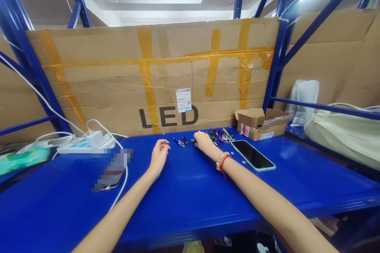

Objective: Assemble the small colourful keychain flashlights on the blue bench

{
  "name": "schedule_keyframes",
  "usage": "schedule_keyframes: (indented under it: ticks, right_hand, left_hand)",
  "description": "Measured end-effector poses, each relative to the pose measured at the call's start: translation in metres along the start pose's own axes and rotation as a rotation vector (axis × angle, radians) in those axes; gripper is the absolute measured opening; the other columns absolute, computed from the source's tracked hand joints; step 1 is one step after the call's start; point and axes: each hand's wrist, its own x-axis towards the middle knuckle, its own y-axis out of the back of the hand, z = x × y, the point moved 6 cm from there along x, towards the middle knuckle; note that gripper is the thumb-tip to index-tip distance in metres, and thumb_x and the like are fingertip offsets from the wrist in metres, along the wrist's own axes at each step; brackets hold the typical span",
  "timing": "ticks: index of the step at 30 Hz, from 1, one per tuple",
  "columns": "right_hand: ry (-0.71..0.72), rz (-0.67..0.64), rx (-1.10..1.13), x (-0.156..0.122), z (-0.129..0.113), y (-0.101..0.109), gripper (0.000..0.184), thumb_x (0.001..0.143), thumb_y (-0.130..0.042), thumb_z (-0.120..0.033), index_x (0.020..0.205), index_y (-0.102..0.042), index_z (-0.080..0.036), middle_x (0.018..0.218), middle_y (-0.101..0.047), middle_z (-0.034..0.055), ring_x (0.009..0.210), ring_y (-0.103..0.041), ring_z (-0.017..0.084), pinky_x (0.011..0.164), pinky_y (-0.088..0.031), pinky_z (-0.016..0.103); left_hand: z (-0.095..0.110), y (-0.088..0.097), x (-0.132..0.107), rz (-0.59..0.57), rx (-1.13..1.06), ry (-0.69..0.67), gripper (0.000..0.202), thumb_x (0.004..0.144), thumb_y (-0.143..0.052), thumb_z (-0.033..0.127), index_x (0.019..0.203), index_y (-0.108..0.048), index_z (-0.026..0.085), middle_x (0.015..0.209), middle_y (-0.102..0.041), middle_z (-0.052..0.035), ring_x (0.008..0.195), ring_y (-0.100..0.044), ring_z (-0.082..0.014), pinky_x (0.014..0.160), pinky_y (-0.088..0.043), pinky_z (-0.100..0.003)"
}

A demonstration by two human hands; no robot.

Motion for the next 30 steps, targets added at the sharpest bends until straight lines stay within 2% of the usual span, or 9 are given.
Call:
schedule_keyframes:
  ticks: [6,9,13,16,20,22,24,30]
  right_hand:
    - [0.01,0.075,0.126,0.002,0.012,0.0,0.018,0.072,-0.059,-0.015,0.088,-0.069,-0.016,0.091,-0.069,0.0095,0.085,-0.064,0.02,0.07,-0.046,0.023]
    - [-0.022,0.191,0.246,0.007,0.033,0.011,0.019,0.076,-0.056,-0.021,0.089,-0.069,-0.018,0.088,-0.071,0.0067,0.083,-0.064,0.017,0.068,-0.045,0.021]
    - [-0.141,0.612,0.663,0.006,0.095,0.041,0.017,0.072,-0.06,-0.027,0.078,-0.071,-0.016,0.074,-0.071,0.0058,0.07,-0.066,0.017,0.064,-0.047,0.022]
    - [-0.318,0.926,0.863,-0.007,0.153,0.052,0.023,0.068,-0.062,-0.029,0.079,-0.071,-0.011,0.073,-0.071,0.0088,0.067,-0.066,0.018,0.065,-0.05,0.026]
    - [-0.59,1.164,0.951,-0.035,0.213,0.05,0.03,0.07,-0.057,-0.026,0.088,-0.068,-0.004,0.077,-0.07,0.0136,0.067,-0.065,0.02,0.063,-0.051,0.029]
    - [-0.664,1.22,0.854,-0.049,0.23,0.052,0.029,0.072,-0.054,-0.023,0.09,-0.067,-0.004,0.082,-0.069,0.0149,0.07,-0.065,0.02,0.067,-0.051,0.031]
    - [-0.699,1.217,0.708,-0.059,0.238,0.055,0.028,0.073,-0.052,-0.02,0.091,-0.067,-0.005,0.086,-0.069,0.0151,0.072,-0.064,0.02,0.072,-0.05,0.032]
    - [-0.685,1.079,0.396,-0.06,0.242,0.057,0.03,0.074,-0.044,-0.018,0.09,-0.068,-0.009,0.079,-0.064,0.0116,0.08,-0.059,0.023,0.077,-0.046,0.035]
  left_hand:
    - [0.0,0.005,0.0,0.027,-0.082,0.054,0.022,0.059,-0.052,0.024,0.08,-0.05,0.018,0.065,-0.053,0.0029,0.053,-0.044,-0.0078,0.044,-0.028,-0.018]
    - [-0.002,0.005,-0.003,0.027,-0.117,0.113,0.025,0.057,-0.054,0.025,0.081,-0.05,0.018,0.065,-0.052,0.0033,0.051,-0.043,-0.007,0.042,-0.028,-0.017]
    - [-0.003,-0.002,-0.009,0.003,-0.131,0.173,0.027,0.055,-0.056,0.026,0.081,-0.051,0.017,0.064,-0.052,0.0034,0.051,-0.043,-0.0066,0.041,-0.028,-0.017]
    - [-0.002,-0.009,-0.015,-0.037,-0.119,0.188,0.027,0.056,-0.057,0.027,0.08,-0.051,0.017,0.064,-0.052,0.0034,0.051,-0.043,-0.0067,0.041,-0.029,-0.016]
    - [0.0,-0.017,-0.021,-0.092,-0.11,0.184,0.027,0.056,-0.057,0.027,0.081,-0.051,0.017,0.064,-0.052,0.0034,0.052,-0.043,-0.0069,0.041,-0.03,-0.016]
    - [0.0,-0.019,-0.023,-0.109,-0.103,0.188,0.026,0.056,-0.056,0.027,0.08,-0.051,0.017,0.063,-0.052,0.0032,0.052,-0.043,-0.0071,0.041,-0.03,-0.016]
    - [0.0,-0.021,-0.024,-0.124,-0.099,0.193,0.026,0.056,-0.056,0.027,0.079,-0.051,0.017,0.063,-0.052,0.0028,0.052,-0.043,-0.0072,0.041,-0.03,-0.016]
    - [0.001,-0.022,-0.025,-0.129,-0.111,0.198,0.024,0.055,-0.056,0.027,0.077,-0.052,0.016,0.063,-0.052,0.0015,0.051,-0.044,-0.0078,0.041,-0.03,-0.017]
